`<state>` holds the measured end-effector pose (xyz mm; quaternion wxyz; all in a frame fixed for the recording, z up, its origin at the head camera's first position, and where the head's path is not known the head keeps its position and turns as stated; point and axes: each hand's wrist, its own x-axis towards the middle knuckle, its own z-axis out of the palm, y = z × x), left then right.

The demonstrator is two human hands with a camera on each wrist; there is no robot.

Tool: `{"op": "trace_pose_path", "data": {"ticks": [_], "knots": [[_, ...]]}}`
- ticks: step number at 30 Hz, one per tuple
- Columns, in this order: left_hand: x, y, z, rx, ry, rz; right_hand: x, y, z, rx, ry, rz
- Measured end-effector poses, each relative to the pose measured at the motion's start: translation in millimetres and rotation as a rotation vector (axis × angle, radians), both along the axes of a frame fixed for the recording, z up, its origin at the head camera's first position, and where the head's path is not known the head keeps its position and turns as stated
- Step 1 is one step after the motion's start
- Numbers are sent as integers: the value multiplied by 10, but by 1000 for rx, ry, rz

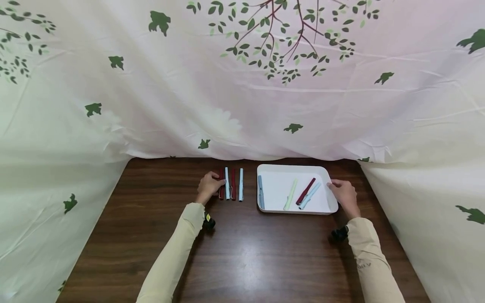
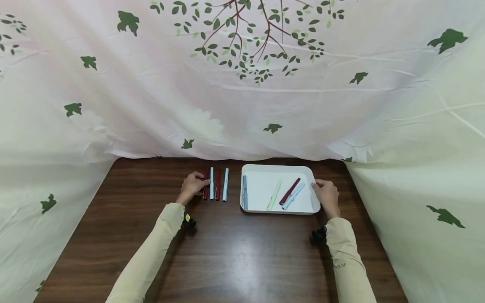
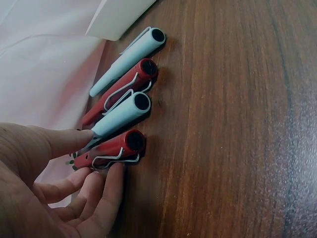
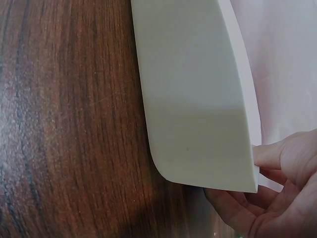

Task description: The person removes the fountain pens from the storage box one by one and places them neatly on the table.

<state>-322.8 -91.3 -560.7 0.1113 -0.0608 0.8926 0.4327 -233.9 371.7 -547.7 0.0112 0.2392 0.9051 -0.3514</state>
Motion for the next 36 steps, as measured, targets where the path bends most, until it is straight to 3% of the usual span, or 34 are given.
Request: {"op": "trace_pose_path", "data": {"ticks": [8, 13, 19, 24, 27, 31, 33, 36], "knots": [[1, -40, 22, 31, 3, 0, -26, -12, 35, 0, 9, 11], [5, -65, 39, -20, 9, -4, -45, -38, 31, -1, 24, 14], [47, -38, 163, -83, 71, -70, -60, -86, 9, -7, 33, 14], [56, 38, 188, -67, 118, -51, -55, -98, -16, -3, 38, 18], [70, 163, 155, -29, 184, -24, -24, -57, -12, 1, 33, 17], [102, 419, 141, 8, 326, -28, 10, 1, -7, 4, 27, 13], [121, 551, 149, 34, 406, -67, 20, 12, -6, 3, 27, 11], [161, 732, 168, 57, 540, -174, 29, 20, -4, 2, 25, 11]]}}
